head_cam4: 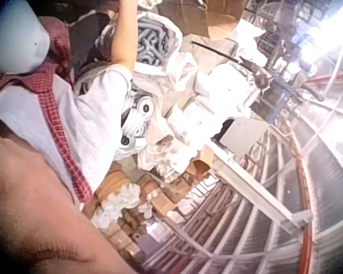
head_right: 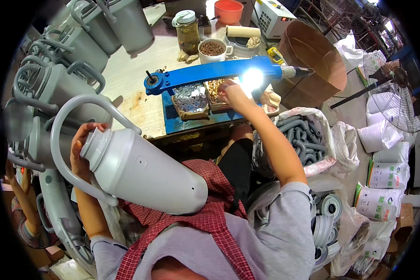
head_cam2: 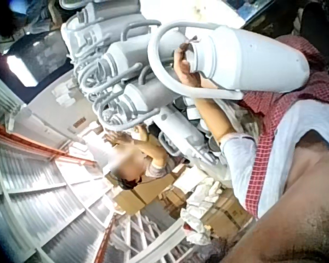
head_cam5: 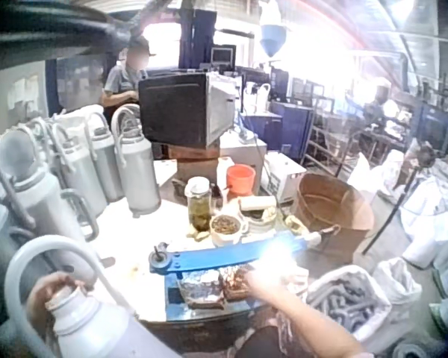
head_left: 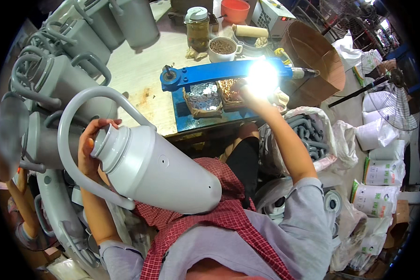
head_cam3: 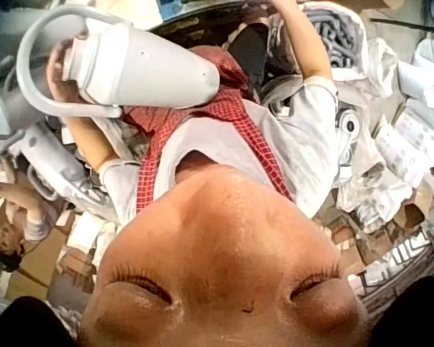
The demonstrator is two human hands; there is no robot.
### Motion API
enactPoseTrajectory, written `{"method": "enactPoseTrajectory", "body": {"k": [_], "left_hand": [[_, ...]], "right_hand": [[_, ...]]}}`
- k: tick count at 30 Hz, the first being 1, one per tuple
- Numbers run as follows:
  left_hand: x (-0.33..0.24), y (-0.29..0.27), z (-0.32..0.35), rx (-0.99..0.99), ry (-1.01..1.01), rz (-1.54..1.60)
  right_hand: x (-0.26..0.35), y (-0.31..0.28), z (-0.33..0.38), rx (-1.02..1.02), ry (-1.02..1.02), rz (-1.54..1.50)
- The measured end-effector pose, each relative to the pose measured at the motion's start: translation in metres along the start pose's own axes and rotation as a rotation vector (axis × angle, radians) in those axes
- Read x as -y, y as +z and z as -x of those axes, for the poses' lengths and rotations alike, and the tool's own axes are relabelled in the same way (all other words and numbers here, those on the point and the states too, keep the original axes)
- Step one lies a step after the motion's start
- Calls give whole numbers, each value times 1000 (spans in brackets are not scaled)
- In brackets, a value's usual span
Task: The person sits on the floor in a workshop and assembles grey electric kettles. They pick up a kettle body, attach a grey handle, and place the finished unit on a nearby table. The process is repeated for multiple kettles.
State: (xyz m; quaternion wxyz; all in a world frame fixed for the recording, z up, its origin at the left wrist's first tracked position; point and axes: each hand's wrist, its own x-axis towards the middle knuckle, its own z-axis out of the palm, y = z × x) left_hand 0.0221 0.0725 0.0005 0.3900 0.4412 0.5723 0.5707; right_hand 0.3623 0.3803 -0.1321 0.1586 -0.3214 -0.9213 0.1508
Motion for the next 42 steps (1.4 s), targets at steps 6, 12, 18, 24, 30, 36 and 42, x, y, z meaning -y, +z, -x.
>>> {"method": "enactPoseTrajectory", "body": {"k": [6,12,18,24,30,36,42], "left_hand": [[0,3,-3,41,51,-169],[3,-9,14,-77,70,-169],[8,-26,16,-91,112,-243],[12,-40,23,-182,149,-255],[19,-52,48,-452,110,-291],[49,-59,82,-653,147,-84],[65,-73,147,-705,90,395]], "right_hand": [[-3,19,-6,-107,-35,-133],[34,-3,8,-209,105,180],[134,-60,-41,-324,-358,-398],[166,-50,-108,-92,-176,-697],[176,-68,-121,77,-138,-472],[164,-52,-107,-69,-132,-622],[97,-9,-28,-2,-221,-320]]}}
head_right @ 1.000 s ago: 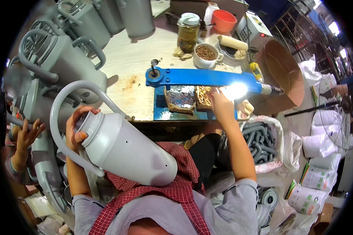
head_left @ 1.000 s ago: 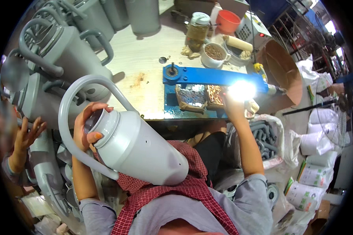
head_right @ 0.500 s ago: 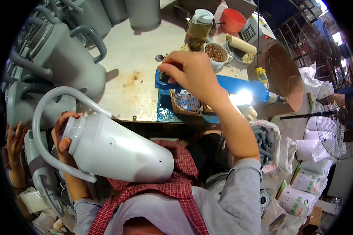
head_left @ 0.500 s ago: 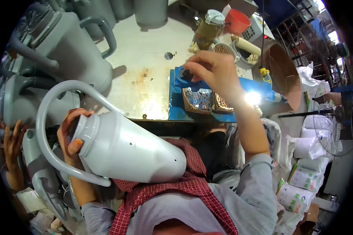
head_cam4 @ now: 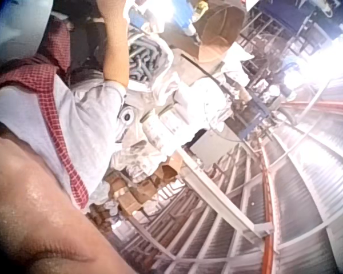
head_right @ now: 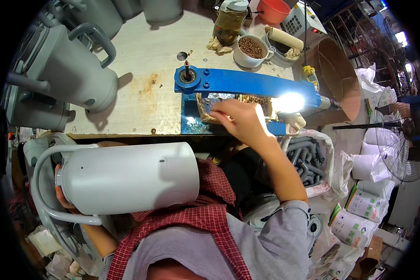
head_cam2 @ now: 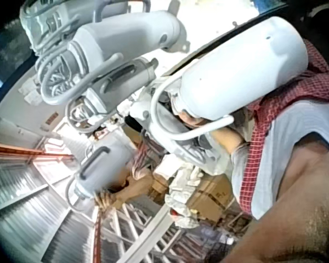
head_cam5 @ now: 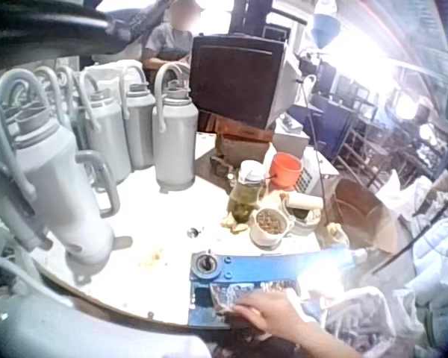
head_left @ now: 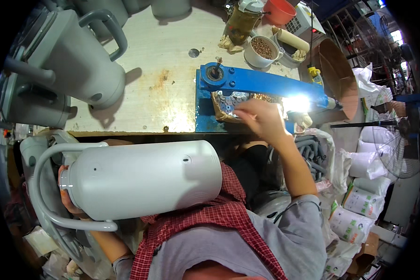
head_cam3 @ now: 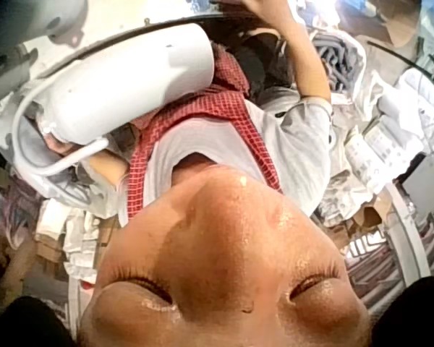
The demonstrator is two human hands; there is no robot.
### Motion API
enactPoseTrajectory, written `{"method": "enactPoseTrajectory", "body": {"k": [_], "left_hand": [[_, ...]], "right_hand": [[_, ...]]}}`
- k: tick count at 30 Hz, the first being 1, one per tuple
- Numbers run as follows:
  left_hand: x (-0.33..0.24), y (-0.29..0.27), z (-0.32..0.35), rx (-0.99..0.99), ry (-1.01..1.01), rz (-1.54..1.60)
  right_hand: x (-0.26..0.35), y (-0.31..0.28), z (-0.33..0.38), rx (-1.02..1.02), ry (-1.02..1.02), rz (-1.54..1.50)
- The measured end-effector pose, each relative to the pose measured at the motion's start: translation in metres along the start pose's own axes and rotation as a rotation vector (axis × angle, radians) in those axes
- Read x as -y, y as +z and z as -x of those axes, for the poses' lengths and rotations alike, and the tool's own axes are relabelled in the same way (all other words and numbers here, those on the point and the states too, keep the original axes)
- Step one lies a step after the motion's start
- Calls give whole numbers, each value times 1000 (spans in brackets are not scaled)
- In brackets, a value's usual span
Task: The person sits on the floor in a workshop and assembles grey electric kettles. They pick up a kettle body, attach a grey handle, and place the finished unit on a nearby table. The process is repeated for multiple kettles.
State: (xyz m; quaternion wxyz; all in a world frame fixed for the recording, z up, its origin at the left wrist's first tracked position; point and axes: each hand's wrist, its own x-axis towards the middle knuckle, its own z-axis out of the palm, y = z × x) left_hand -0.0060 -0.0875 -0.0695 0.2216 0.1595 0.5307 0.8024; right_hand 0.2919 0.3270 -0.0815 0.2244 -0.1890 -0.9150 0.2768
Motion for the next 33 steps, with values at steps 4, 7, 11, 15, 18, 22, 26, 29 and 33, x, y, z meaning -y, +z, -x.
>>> {"method": "enactPoseTrajectory", "body": {"k": [4,7,11,15,18,22,26,29,33], "left_hand": [[2,5,0,-122,-28,-22],[3,0,-3,-143,-2,6],[8,-26,-4,-53,45,112],[12,-26,-7,-214,63,150],[19,-12,-11,-307,48,200],[23,-1,-23,-315,45,218],[31,-26,-19,-345,18,221],[33,-31,-20,-371,13,266],[30,17,-35,-383,-24,357]], "right_hand": [[-25,31,-10,252,-37,354],[-40,42,-10,271,-134,430],[-35,30,0,218,-4,354],[11,3,-4,-170,-240,162],[51,-19,-44,-539,-473,255],[48,-17,-90,-562,-618,345],[44,-15,-95,-487,-626,378],[43,-15,-91,-477,-593,337],[60,-9,-49,-406,-207,-278]]}}
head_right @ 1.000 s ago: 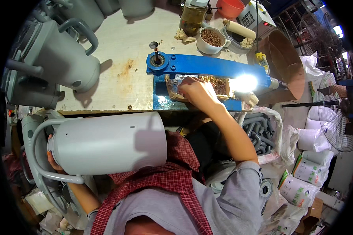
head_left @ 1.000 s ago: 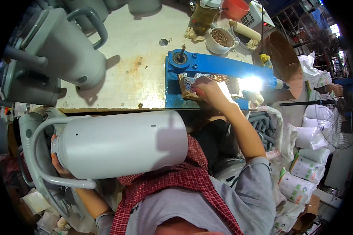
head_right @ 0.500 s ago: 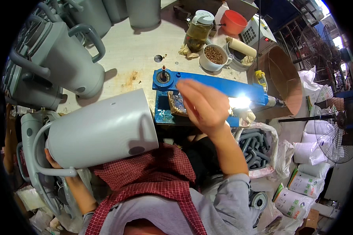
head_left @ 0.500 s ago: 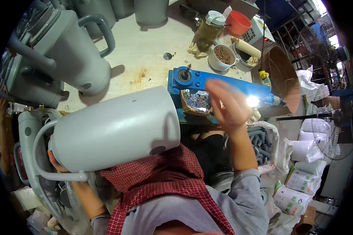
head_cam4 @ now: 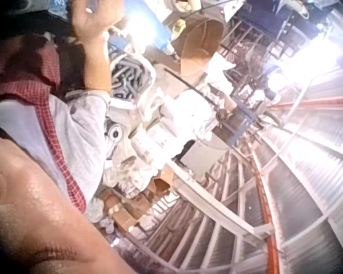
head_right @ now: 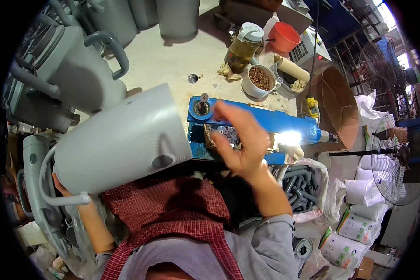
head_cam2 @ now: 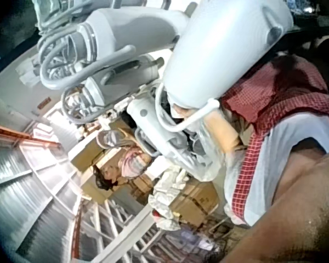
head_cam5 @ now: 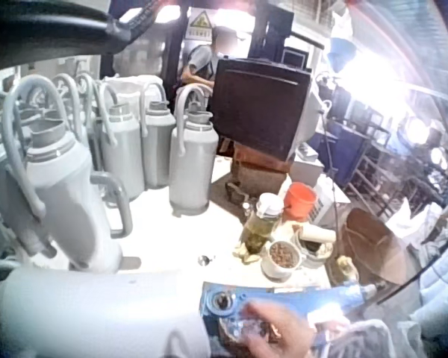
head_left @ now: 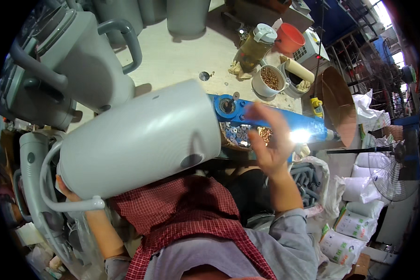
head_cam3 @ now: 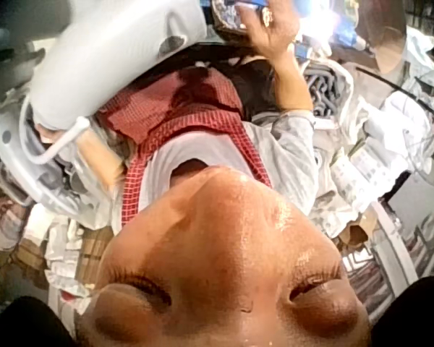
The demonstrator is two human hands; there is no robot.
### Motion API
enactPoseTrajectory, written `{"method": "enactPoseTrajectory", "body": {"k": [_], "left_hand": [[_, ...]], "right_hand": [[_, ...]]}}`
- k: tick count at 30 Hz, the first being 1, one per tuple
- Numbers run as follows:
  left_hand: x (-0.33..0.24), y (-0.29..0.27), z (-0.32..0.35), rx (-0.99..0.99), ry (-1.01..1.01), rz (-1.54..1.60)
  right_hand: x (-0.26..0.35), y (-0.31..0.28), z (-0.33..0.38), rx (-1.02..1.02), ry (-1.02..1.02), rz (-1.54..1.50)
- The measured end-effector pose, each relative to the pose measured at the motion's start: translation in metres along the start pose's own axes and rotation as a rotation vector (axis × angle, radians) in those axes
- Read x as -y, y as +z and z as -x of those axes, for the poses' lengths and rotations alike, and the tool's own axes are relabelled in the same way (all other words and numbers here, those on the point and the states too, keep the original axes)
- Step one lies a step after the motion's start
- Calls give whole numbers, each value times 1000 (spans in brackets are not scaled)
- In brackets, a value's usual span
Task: The person sits on the floor in a workshop and assembles grey electric kettles. They pick up a kettle body, attach a grey handle, and place the finished unit on a nearby table. The process is repeated for multiple kettles.
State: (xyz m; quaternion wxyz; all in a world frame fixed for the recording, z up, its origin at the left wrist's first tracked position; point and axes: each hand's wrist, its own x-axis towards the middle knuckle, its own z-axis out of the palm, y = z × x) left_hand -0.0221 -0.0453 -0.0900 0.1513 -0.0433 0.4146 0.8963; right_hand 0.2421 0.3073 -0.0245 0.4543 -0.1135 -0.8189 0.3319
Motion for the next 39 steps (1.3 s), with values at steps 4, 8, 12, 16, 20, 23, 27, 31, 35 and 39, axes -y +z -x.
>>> {"method": "enactPoseTrajectory", "body": {"k": [4,8,12,16,20,23,27,31,35,39], "left_hand": [[40,37,-26,-64,133,-64],[94,130,3,265,120,-258],[157,184,20,582,192,-200],[185,197,25,604,103,-226],[198,189,24,625,107,-143],[206,180,21,645,129,-127],[210,177,21,657,131,-150],[208,178,22,641,122,-77],[206,179,20,624,122,-93],[204,178,17,621,127,-126]], "right_hand": [[2,-6,31,42,278,-71],[-18,-34,75,-497,625,-277],[-50,-74,103,-751,572,-435],[-62,-95,117,-768,533,-368],[-65,-101,124,-760,519,-415],[-70,-99,133,-756,503,-357],[-71,-100,136,-726,479,-387],[-72,-100,136,-691,460,-408],[-72,-99,135,-682,472,-424],[-71,-88,124,-749,492,-394]]}}
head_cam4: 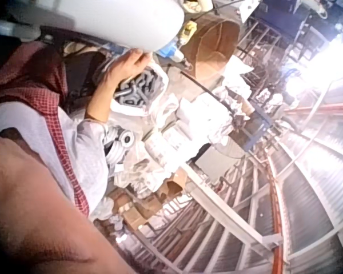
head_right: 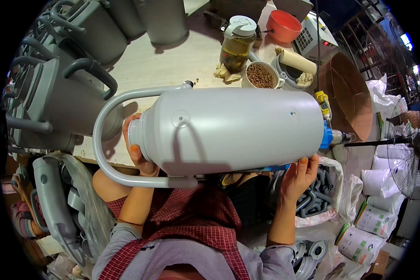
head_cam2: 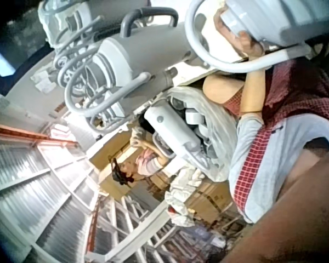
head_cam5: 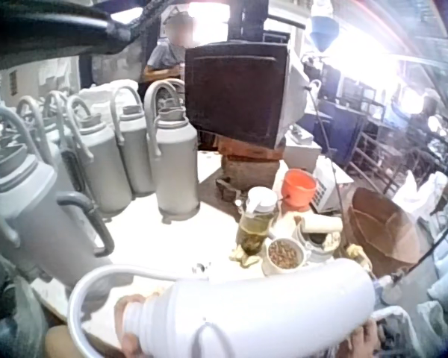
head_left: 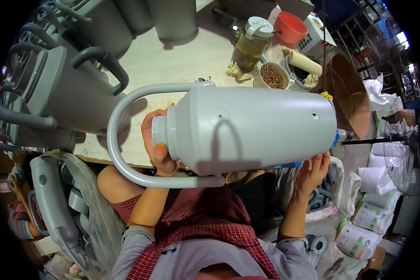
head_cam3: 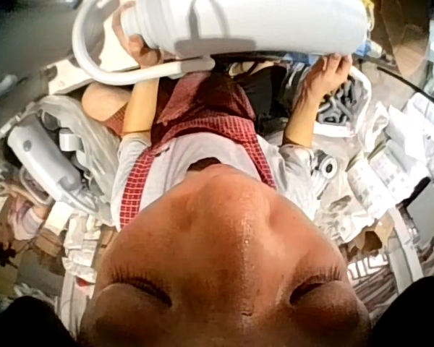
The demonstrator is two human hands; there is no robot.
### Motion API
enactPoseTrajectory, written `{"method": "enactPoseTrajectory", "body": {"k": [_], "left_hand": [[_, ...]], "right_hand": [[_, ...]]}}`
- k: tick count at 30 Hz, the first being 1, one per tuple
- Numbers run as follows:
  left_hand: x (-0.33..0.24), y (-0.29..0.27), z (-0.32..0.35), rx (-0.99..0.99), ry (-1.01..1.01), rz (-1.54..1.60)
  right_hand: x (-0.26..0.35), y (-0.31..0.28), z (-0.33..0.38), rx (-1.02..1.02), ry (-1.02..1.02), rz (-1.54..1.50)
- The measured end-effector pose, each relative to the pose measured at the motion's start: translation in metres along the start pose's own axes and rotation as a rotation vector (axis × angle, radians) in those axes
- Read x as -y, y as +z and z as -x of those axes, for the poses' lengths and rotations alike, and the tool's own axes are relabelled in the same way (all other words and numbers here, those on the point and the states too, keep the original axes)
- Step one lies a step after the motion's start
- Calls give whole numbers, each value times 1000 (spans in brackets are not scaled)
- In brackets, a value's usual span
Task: The person sits on the floor in a workshop and assembles grey electric kettles. They pick up a kettle body, attach a grey handle, and place the finished unit on a nearby table. The process is repeated for multiple kettles.
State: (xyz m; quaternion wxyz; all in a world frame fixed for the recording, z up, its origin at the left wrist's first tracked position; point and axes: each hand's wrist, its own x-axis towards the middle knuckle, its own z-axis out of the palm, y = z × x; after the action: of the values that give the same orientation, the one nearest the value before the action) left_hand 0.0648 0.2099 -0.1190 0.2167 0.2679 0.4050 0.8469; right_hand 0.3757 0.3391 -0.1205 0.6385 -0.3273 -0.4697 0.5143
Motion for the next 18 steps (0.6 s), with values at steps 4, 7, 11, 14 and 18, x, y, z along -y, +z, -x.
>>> {"method": "enactPoseTrajectory", "body": {"k": [4,7,11,14,18], "left_hand": [[8,-8,0,19,-15,-54],[18,-25,9,15,-43,-205],[19,-60,7,-38,-118,-223],[18,-57,-3,-40,-156,-97],[7,-64,-7,-56,-149,-50]], "right_hand": [[1,-6,2,-31,5,-11],[1,-21,9,-137,61,133],[13,-10,6,-45,178,428],[21,-38,11,-11,-41,514],[18,-158,17,-297,-17,1012]]}}
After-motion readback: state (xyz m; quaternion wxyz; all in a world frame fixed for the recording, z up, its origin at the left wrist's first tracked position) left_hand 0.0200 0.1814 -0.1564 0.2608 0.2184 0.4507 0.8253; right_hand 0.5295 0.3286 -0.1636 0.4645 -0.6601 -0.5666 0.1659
